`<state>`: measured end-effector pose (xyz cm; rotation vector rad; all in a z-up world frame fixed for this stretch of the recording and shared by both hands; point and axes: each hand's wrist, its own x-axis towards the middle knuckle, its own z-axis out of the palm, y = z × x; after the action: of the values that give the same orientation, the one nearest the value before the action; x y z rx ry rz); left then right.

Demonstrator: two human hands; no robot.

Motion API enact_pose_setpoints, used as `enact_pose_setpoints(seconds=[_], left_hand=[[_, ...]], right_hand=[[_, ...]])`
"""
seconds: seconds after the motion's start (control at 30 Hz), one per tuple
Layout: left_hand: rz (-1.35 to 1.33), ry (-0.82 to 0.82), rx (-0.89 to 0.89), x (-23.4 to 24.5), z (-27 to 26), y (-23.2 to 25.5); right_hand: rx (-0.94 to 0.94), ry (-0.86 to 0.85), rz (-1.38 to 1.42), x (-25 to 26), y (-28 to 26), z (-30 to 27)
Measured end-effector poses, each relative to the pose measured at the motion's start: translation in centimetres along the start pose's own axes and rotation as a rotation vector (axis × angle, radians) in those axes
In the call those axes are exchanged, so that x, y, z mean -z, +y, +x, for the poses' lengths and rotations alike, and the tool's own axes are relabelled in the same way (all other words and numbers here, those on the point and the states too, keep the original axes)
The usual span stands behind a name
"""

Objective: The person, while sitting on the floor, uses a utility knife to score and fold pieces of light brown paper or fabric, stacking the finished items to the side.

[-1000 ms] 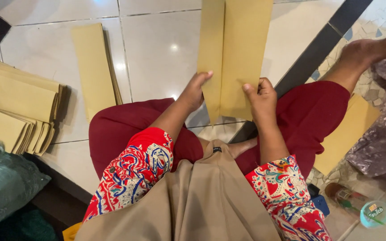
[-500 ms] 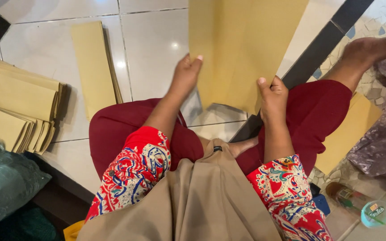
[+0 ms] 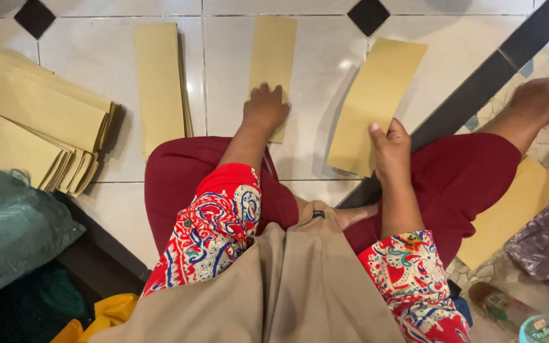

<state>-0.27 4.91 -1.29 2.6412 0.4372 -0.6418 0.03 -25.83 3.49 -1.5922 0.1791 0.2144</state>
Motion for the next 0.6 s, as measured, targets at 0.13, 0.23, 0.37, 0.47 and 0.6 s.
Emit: enact_pose_setpoints(seconds=[0.13, 0.23, 0.37, 0.47, 0.6], left_hand=[[0.085, -0.009, 0.029, -0.8, 0.6, -1.5], [0.095, -0.057, 0.113, 2.1, -1.1, -0.5], [-0.542, -0.002, -0.117, 4.1, -4.3, 3.6], [-1.269, -0.218, -0.115, 2.6, -7.0, 6.6], [-1.807, -0.101, -0.091, -1.0, -6.1, 8.5]], right_hand=[[0.004, -0.072, -0.003, -1.7, -1.6, -1.5], [-0.042, -0.142, 0.062, -2.1, -1.0, -1.5], [-0.114, -0.216, 0.242, -2.9, -0.7, -2.2], [-0.159, -0.262, 0.303, -3.5, -0.1, -3.2], [0.182, -0.180, -0.270, -2.6, 2.3, -2.0]])
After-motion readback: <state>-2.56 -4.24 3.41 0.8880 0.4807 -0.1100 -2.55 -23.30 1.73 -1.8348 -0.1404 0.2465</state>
